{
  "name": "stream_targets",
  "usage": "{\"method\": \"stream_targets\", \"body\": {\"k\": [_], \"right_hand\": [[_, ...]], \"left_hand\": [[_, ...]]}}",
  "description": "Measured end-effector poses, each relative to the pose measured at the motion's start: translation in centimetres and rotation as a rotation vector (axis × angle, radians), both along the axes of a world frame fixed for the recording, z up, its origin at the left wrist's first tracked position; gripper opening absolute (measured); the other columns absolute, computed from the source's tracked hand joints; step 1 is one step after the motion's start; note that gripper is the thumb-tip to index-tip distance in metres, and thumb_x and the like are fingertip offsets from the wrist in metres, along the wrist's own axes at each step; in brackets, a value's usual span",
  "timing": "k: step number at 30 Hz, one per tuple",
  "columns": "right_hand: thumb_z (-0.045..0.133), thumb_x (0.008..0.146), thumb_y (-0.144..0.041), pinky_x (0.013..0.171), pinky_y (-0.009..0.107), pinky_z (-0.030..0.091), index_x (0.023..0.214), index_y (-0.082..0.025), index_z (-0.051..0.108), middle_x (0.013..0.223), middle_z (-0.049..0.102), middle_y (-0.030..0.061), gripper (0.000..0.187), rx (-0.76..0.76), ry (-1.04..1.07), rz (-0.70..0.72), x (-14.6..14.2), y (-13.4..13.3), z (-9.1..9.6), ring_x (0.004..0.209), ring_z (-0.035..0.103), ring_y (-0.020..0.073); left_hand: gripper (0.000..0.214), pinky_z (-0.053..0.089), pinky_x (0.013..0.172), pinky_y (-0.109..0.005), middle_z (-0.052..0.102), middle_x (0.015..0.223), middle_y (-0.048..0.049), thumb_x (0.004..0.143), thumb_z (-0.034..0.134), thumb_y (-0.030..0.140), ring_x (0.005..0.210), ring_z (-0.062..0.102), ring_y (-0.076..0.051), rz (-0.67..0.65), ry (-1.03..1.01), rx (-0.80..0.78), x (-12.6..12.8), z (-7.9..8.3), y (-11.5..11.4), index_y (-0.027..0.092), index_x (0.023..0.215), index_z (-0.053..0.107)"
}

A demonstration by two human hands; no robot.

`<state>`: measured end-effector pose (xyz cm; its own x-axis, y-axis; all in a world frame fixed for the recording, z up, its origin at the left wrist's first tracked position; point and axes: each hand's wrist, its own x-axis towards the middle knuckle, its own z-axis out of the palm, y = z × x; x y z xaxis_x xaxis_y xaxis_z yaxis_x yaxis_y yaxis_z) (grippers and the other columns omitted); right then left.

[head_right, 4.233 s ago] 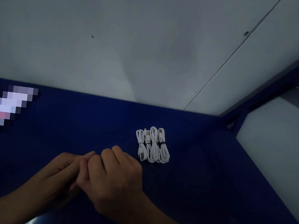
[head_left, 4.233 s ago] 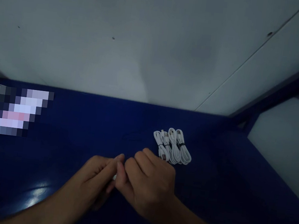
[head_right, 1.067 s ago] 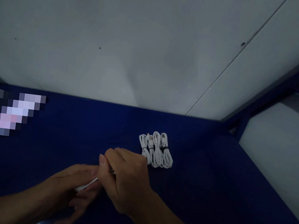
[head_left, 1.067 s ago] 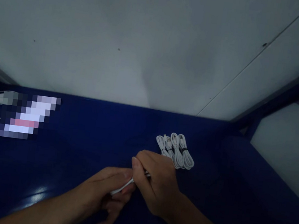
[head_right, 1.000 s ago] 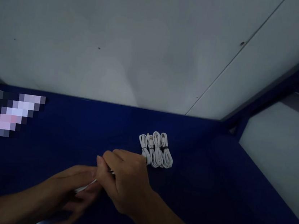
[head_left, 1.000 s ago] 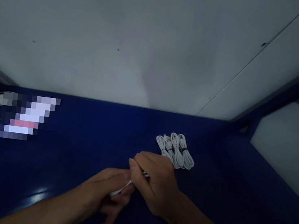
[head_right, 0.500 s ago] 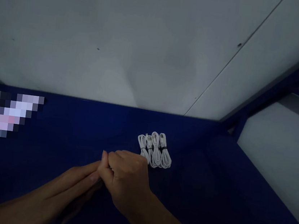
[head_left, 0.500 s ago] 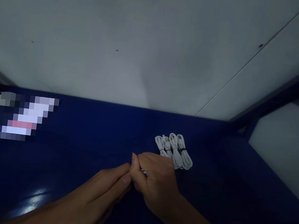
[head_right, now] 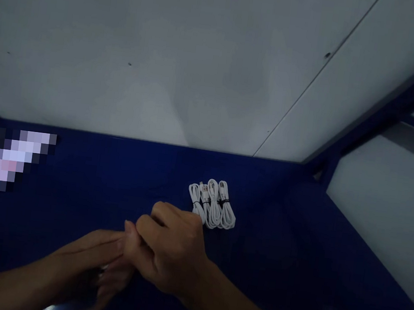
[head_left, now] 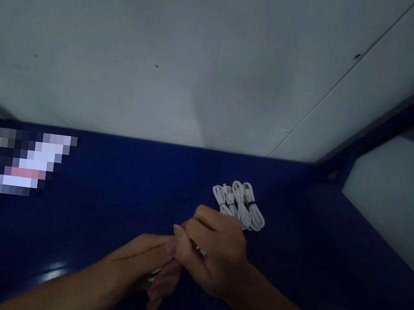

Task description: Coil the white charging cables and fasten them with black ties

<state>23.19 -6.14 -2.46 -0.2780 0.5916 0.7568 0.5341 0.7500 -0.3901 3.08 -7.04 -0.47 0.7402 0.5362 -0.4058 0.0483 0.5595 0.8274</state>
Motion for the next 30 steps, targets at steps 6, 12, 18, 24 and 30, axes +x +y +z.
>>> {"method": "stream_targets", "body": {"k": [6,12,18,24,30], "right_hand": [[0.056,0.1,-0.007,0.048,0.028,0.025,0.059,-0.021,0.041,0.053,0.039,-0.0067,0.046,0.023,0.027,-0.003,-0.4,0.1,0.1,0.049,0.032,0.0078],[0.054,0.101,-0.007,0.046,0.028,0.025,0.06,-0.022,0.046,0.052,0.042,-0.0062,0.044,0.15,0.049,-0.004,-0.5,-0.1,0.1,0.047,0.032,0.0088],[0.055,0.101,-0.007,0.044,0.028,0.027,0.059,-0.022,0.048,0.051,0.043,-0.0058,0.044,0.2,0.049,-0.005,-0.3,0.0,0.0,0.048,0.034,0.0094],[0.055,0.102,-0.007,0.046,0.029,0.026,0.06,-0.02,0.047,0.055,0.043,-0.0051,0.045,0.129,0.009,-0.004,-0.2,0.3,-0.1,0.05,0.032,0.0091],[0.048,0.111,-0.027,0.056,0.03,0.036,0.071,-0.018,0.06,0.065,0.058,-0.0018,0.042,-0.155,-0.028,0.02,0.8,0.4,0.9,0.056,0.05,0.011]], "left_hand": [[0.046,0.041,0.046,-0.023,0.045,0.071,0.0032,0.109,0.052,0.058,0.052,0.045,-0.012,-0.05,-0.122,-0.186,0.7,0.3,0.6,0.021,0.082,0.056],[0.052,0.04,0.046,-0.023,0.048,0.073,0.0009,0.106,0.057,0.062,0.055,0.044,-0.013,-0.037,-0.113,-0.201,0.5,0.5,0.3,0.017,0.085,0.069],[0.048,0.053,0.068,-0.029,0.064,0.088,-0.0072,0.108,0.058,0.061,0.076,0.061,-0.019,-0.055,-0.168,-0.102,0.6,0.0,0.0,0.017,0.092,0.068],[0.043,0.046,0.057,-0.025,0.043,0.068,0.0055,0.11,0.058,0.055,0.055,0.038,-0.012,-0.033,-0.128,-0.122,0.5,-0.1,0.4,0.021,0.084,0.058],[0.039,0.041,0.052,-0.022,0.035,0.068,0.0078,0.113,0.056,0.048,0.054,0.026,-0.01,-0.012,-0.123,-0.079,0.5,-1.2,0.7,0.021,0.085,0.054]]}}
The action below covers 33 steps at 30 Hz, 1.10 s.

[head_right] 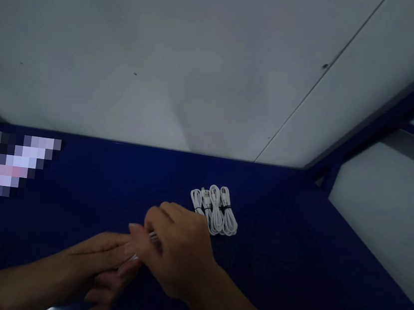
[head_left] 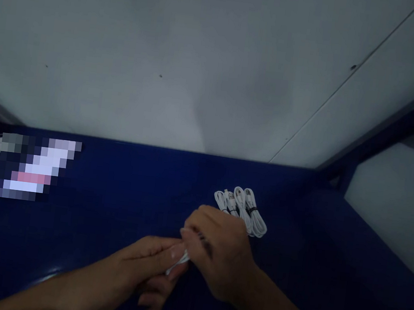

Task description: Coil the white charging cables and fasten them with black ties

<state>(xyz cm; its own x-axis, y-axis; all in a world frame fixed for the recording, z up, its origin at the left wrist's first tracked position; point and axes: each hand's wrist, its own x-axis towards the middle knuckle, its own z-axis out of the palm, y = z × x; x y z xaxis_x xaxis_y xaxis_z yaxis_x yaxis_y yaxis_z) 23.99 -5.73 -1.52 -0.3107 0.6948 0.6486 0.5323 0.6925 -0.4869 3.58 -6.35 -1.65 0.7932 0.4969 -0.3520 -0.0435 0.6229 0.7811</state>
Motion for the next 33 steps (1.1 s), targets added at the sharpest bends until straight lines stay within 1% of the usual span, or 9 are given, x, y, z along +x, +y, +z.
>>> {"method": "stream_targets", "body": {"k": [2,5,9,13,17,21,25,28,33], "right_hand": [[0.036,0.116,-0.03,0.058,0.029,0.04,0.085,-0.019,0.068,0.066,0.06,-0.0025,0.045,-0.172,0.144,-0.023,0.6,0.2,0.4,0.057,0.054,0.0116],[0.033,0.118,-0.031,0.057,0.028,0.041,0.092,-0.02,0.069,0.064,0.056,-0.0037,0.046,-0.268,0.272,-0.139,1.0,0.7,0.6,0.056,0.053,0.0129],[0.059,0.107,-0.018,0.066,0.03,0.048,0.101,-0.02,0.071,0.079,0.066,-0.0004,0.014,-0.324,0.097,-0.269,0.6,1.3,-0.1,0.07,0.063,0.0159],[0.064,0.104,-0.01,0.077,0.032,0.056,0.11,-0.02,0.073,0.103,0.07,0.0037,0.014,-0.368,-0.031,-0.224,-0.5,1.5,-1.2,0.083,0.069,0.0167],[0.067,0.107,-0.017,0.085,0.034,0.061,0.115,-0.019,0.072,0.118,0.07,0.0065,0.01,-0.415,-0.26,-0.21,-1.6,1.9,-0.6,0.092,0.073,0.0185],[0.069,0.107,-0.021,0.078,0.038,0.063,0.115,-0.015,0.073,0.118,0.069,0.0118,0.011,-0.436,-0.446,-0.253,-2.7,2.5,0.6,0.088,0.075,0.0231],[0.061,0.109,-0.016,0.069,0.04,0.059,0.11,-0.012,0.071,0.109,0.07,0.0146,0.011,-0.438,-0.506,-0.287,-3.9,2.9,0.6,0.081,0.073,0.0256],[0.053,0.108,-0.008,0.065,0.04,0.056,0.106,-0.012,0.07,0.108,0.068,0.0158,0.018,-0.433,-0.52,-0.28,-4.4,2.9,0.1,0.078,0.071,0.0257],[0.055,0.11,-0.01,0.069,0.038,0.056,0.105,-0.015,0.065,0.11,0.067,0.0121,0.012,-0.454,-0.413,-0.252,-2.6,2.4,0.6,0.08,0.069,0.021]], "left_hand": [[0.039,0.041,0.05,-0.021,0.034,0.068,0.0079,0.114,0.054,0.049,0.053,0.025,-0.01,0.033,-0.044,-0.014,0.0,-0.6,0.0,0.021,0.086,0.053],[0.037,0.042,0.049,-0.02,0.034,0.069,0.0077,0.114,0.054,0.045,0.053,0.024,-0.009,0.144,-0.1,-0.022,-0.2,-0.8,0.3,0.02,0.087,0.055],[0.04,0.043,0.048,-0.019,0.032,0.07,0.0076,0.115,0.051,0.043,0.054,0.024,-0.009,0.367,-0.153,-0.013,-0.5,0.3,1.4,0.019,0.084,0.056],[0.039,0.043,0.048,-0.018,0.031,0.068,0.0081,0.114,0.055,0.042,0.054,0.022,-0.009,0.511,-0.093,0.024,-0.4,1.0,2.3,0.018,0.083,0.058],[0.04,0.043,0.048,-0.018,0.032,0.067,0.0078,0.111,0.061,0.043,0.054,0.026,-0.01,0.573,-0.027,0.073,-0.3,0.8,2.6,0.019,0.08,0.056],[0.039,0.045,0.049,-0.019,0.034,0.067,0.0072,0.11,0.061,0.044,0.055,0.028,-0.01,0.595,0.003,0.102,-0.3,0.8,2.5,0.018,0.081,0.057],[0.038,0.044,0.048,-0.02,0.035,0.069,0.0075,0.11,0.062,0.044,0.055,0.027,-0.01,0.605,-0.008,0.107,-0.5,0.7,2.3,0.018,0.082,0.058],[0.037,0.044,0.047,-0.02,0.034,0.068,0.008,0.109,0.064,0.045,0.055,0.026,-0.01,0.613,-0.009,0.112,-0.6,0.4,2.3,0.018,0.084,0.058],[0.037,0.043,0.046,-0.019,0.032,0.067,0.0089,0.108,0.065,0.044,0.054,0.025,-0.009,0.653,0.004,0.107,-0.4,0.5,2.3,0.017,0.083,0.058]]}}
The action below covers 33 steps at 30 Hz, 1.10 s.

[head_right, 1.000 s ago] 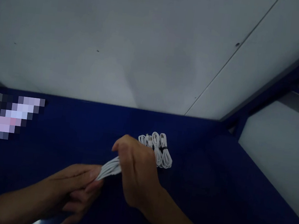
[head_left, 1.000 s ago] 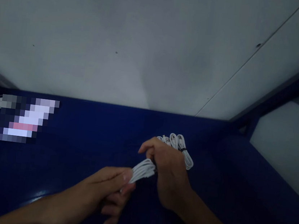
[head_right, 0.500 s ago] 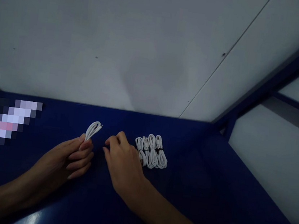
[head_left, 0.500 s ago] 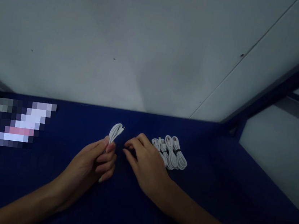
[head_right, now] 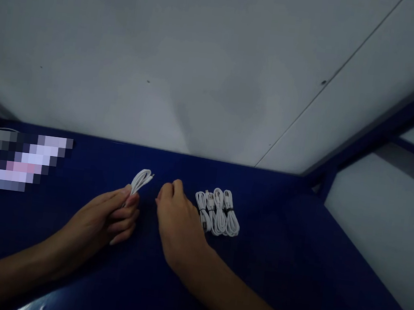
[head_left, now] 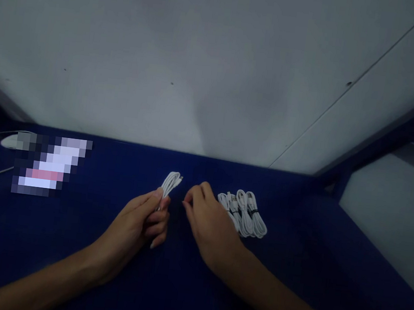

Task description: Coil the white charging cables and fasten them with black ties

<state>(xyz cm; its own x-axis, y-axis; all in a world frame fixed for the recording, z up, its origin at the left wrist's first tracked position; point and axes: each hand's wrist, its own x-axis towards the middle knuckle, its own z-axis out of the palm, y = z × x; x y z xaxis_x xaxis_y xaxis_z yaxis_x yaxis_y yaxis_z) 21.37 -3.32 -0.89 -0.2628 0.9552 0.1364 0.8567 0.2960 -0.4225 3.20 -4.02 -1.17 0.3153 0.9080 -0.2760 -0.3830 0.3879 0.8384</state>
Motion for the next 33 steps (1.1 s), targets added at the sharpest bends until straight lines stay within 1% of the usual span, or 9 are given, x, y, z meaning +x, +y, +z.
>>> {"method": "stream_targets", "body": {"k": [2,4,7,9,15,20,24,28,33], "right_hand": [[0.054,0.112,-0.014,0.078,0.036,0.058,0.107,-0.019,0.062,0.111,0.067,0.0075,0.011,0.011,0.104,0.032,1.5,-0.3,0.6,0.088,0.07,0.0188],[0.055,0.113,-0.021,0.081,0.037,0.058,0.106,-0.022,0.062,0.104,0.07,0.0039,0.01,-0.039,0.444,0.109,2.7,-0.5,1.1,0.091,0.07,0.0191],[0.055,0.114,-0.026,0.086,0.037,0.06,0.11,-0.024,0.062,0.107,0.072,0.0037,0.008,-0.107,0.803,0.176,3.6,-1.0,1.0,0.099,0.074,0.0193],[0.055,0.114,-0.025,0.089,0.037,0.06,0.111,-0.024,0.062,0.11,0.072,0.004,0.008,-0.093,0.916,0.21,3.4,-1.4,0.6,0.103,0.074,0.0189],[0.056,0.113,-0.019,0.092,0.039,0.06,0.112,-0.026,0.063,0.113,0.07,0.0034,0.01,-0.004,0.919,0.279,2.2,-2.6,-0.5,0.103,0.072,0.0187],[0.056,0.112,-0.018,0.09,0.039,0.059,0.11,-0.025,0.063,0.109,0.071,0.0032,0.01,0.005,0.906,0.229,1.9,-2.7,-1.1,0.099,0.07,0.0186],[0.057,0.111,-0.018,0.087,0.037,0.058,0.109,-0.025,0.064,0.107,0.07,0.0025,0.01,0.003,0.887,0.171,1.8,-2.8,-1.3,0.096,0.07,0.0181],[0.061,0.109,-0.017,0.082,0.034,0.057,0.106,-0.025,0.066,0.101,0.069,0.0009,0.01,0.107,0.782,0.17,1.7,-3.0,-1.3,0.091,0.068,0.0172],[0.064,0.108,-0.017,0.081,0.034,0.06,0.106,-0.026,0.067,0.1,0.071,0.0012,0.01,0.266,0.692,0.169,1.5,-3.1,-1.4,0.09,0.07,0.0184]], "left_hand": [[0.037,0.043,0.046,-0.019,0.032,0.067,0.0088,0.109,0.063,0.044,0.054,0.025,-0.01,0.019,0.002,-0.008,0.1,0.2,0.0,0.017,0.084,0.058],[0.036,0.043,0.047,-0.019,0.033,0.067,0.0085,0.109,0.063,0.044,0.055,0.027,-0.01,0.032,0.004,-0.019,0.0,0.3,0.1,0.018,0.084,0.058],[0.035,0.043,0.046,-0.018,0.033,0.067,0.0086,0.108,0.065,0.043,0.055,0.026,-0.01,0.039,0.01,-0.035,-0.1,0.3,0.1,0.018,0.084,0.058],[0.035,0.043,0.046,-0.019,0.033,0.067,0.0087,0.107,0.066,0.043,0.055,0.025,-0.01,0.04,0.018,-0.043,-0.1,0.2,0.0,0.018,0.083,0.058],[0.037,0.043,0.045,-0.02,0.032,0.065,0.009,0.107,0.066,0.045,0.054,0.023,-0.01,-0.038,0.053,-0.091,0.3,-0.5,-0.3,0.019,0.082,0.058],[0.04,0.044,0.046,-0.02,0.038,0.064,0.0073,0.107,0.065,0.05,0.052,0.032,-0.01,-0.138,0.046,-0.027,0.5,-1.2,-0.6,0.02,0.081,0.059],[0.042,0.042,0.047,-0.02,0.038,0.064,0.0071,0.109,0.062,0.053,0.052,0.032,-0.01,-0.204,0.062,0.02,0.6,-1.0,-1.2,0.02,0.083,0.059],[0.043,0.043,0.051,-0.021,0.043,0.067,0.0049,0.108,0.061,0.057,0.055,0.039,-0.012,-0.194,0.125,0.029,0.6,-0.7,-1.9,0.021,0.084,0.06],[0.04,0.042,0.053,-0.022,0.044,0.072,0.0042,0.108,0.062,0.058,0.059,0.037,-0.012,-0.175,0.156,0.001,0.5,-0.8,-2.8,0.022,0.089,0.062]]}}
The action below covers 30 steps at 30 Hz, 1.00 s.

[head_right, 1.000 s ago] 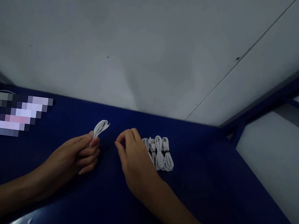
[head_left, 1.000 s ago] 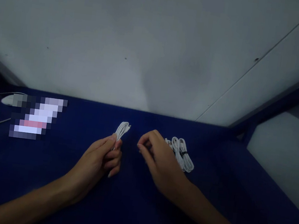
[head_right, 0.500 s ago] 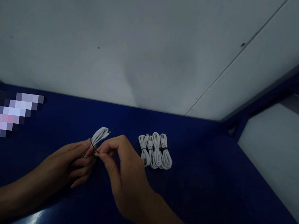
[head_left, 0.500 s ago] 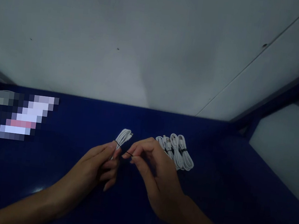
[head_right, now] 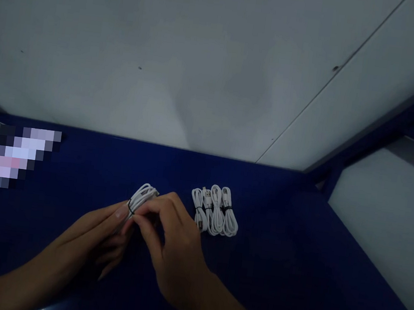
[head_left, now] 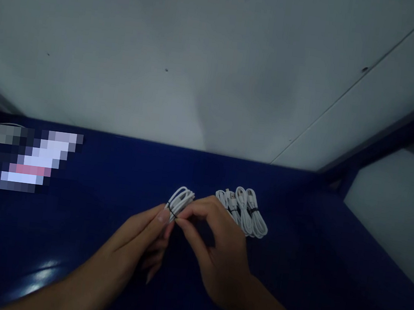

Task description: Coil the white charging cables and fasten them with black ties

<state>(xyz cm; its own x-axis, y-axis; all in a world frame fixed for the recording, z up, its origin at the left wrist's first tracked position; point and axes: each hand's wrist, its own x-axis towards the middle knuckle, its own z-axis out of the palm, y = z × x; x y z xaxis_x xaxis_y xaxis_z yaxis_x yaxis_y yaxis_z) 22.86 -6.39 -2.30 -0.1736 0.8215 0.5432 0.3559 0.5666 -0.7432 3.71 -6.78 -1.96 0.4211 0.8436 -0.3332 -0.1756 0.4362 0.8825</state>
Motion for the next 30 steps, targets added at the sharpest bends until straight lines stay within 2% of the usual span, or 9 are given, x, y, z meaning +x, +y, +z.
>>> {"method": "stream_targets", "body": {"k": [6,9,12,14,16,21,25,27,30], "right_hand": [[0.068,0.106,-0.013,0.083,0.032,0.06,0.109,-0.025,0.069,0.101,0.073,0.0003,0.013,0.061,-0.003,-0.021,-0.1,0.0,-0.1,0.091,0.07,0.0163],[0.069,0.106,-0.013,0.081,0.03,0.059,0.108,-0.025,0.069,0.099,0.073,-0.0005,0.012,0.061,0.002,-0.022,-0.1,-0.2,-0.1,0.088,0.07,0.0153],[0.069,0.107,-0.014,0.081,0.031,0.059,0.109,-0.025,0.069,0.1,0.073,-0.0006,0.011,0.048,-0.002,-0.012,-0.2,-0.3,-0.1,0.088,0.069,0.0155],[0.068,0.107,-0.016,0.081,0.032,0.059,0.109,-0.026,0.069,0.101,0.074,-0.0006,0.011,0.038,0.002,-0.003,-0.3,-0.5,-0.1,0.089,0.07,0.0159],[0.069,0.107,-0.017,0.079,0.033,0.059,0.108,-0.027,0.07,0.099,0.074,-0.0006,0.01,0.034,0.017,0.0,-0.5,-0.6,-0.2,0.087,0.07,0.0164],[0.068,0.107,-0.017,0.076,0.034,0.06,0.109,-0.027,0.071,0.098,0.074,0.0001,0.011,0.033,0.047,-0.004,-0.6,-0.6,-0.3,0.085,0.07,0.0171],[0.07,0.106,-0.016,0.077,0.033,0.06,0.109,-0.027,0.07,0.099,0.074,-0.0005,0.012,0.049,0.056,0.001,-0.6,-0.7,-0.2,0.086,0.07,0.016],[0.07,0.106,-0.015,0.078,0.032,0.06,0.11,-0.028,0.069,0.099,0.074,-0.0008,0.013,0.053,0.059,0.007,-0.7,-0.9,-0.3,0.087,0.07,0.0155],[0.072,0.103,-0.013,0.075,0.03,0.06,0.113,-0.029,0.064,0.099,0.073,-0.0024,0.021,0.028,0.117,0.012,-0.8,-1.1,-0.5,0.083,0.069,0.0143]], "left_hand": [[0.042,0.043,0.055,-0.021,0.043,0.077,0.0035,0.103,0.066,0.064,0.064,0.038,-0.014,0.032,0.063,-0.036,0.2,0.8,-0.6,0.024,0.091,0.062],[0.042,0.049,0.058,-0.024,0.051,0.08,0.0004,0.097,0.071,0.068,0.068,0.047,-0.016,0.089,0.154,-0.028,0.1,1.3,-0.9,0.025,0.095,0.069],[0.032,0.06,0.077,-0.03,0.07,0.101,-0.0071,0.089,0.085,0.056,0.098,0.065,-0.027,0.192,0.307,0.076,-0.3,1.4,-1.2,0.03,0.107,0.079],[0.032,0.061,0.09,-0.033,0.075,0.123,-0.0073,0.083,0.091,0.042,0.124,0.063,-0.033,0.249,0.373,0.162,-0.6,1.3,-1.4,0.035,0.114,0.082],[0.024,0.06,0.096,-0.035,0.077,0.123,-0.0064,0.085,0.088,0.036,0.128,0.062,-0.034,0.241,0.382,0.247,-0.7,1.1,-1.5,0.036,0.109,0.083],[0.017,0.059,0.094,-0.035,0.078,0.11,-0.0059,0.086,0.085,0.03,0.12,0.065,-0.034,0.247,0.283,0.332,-0.6,1.0,-1.4,0.035,0.103,0.083],[0.002,0.058,0.087,-0.034,0.076,0.096,-0.0051,0.092,0.081,0.033,0.098,0.065,-0.03,0.2,0.243,0.337,-0.2,1.7,-1.2,0.032,0.094,0.082],[0.011,0.055,0.079,-0.032,0.073,0.086,-0.0037,0.094,0.08,0.035,0.086,0.061,-0.027,0.171,0.258,0.353,-0.1,2.1,-1.1,0.03,0.085,0.079],[0.021,0.052,0.071,-0.03,0.068,0.08,-0.0027,0.095,0.079,0.037,0.078,0.056,-0.024,0.18,0.259,0.321,0.0,2.2,-1.0,0.027,0.077,0.075]]}}
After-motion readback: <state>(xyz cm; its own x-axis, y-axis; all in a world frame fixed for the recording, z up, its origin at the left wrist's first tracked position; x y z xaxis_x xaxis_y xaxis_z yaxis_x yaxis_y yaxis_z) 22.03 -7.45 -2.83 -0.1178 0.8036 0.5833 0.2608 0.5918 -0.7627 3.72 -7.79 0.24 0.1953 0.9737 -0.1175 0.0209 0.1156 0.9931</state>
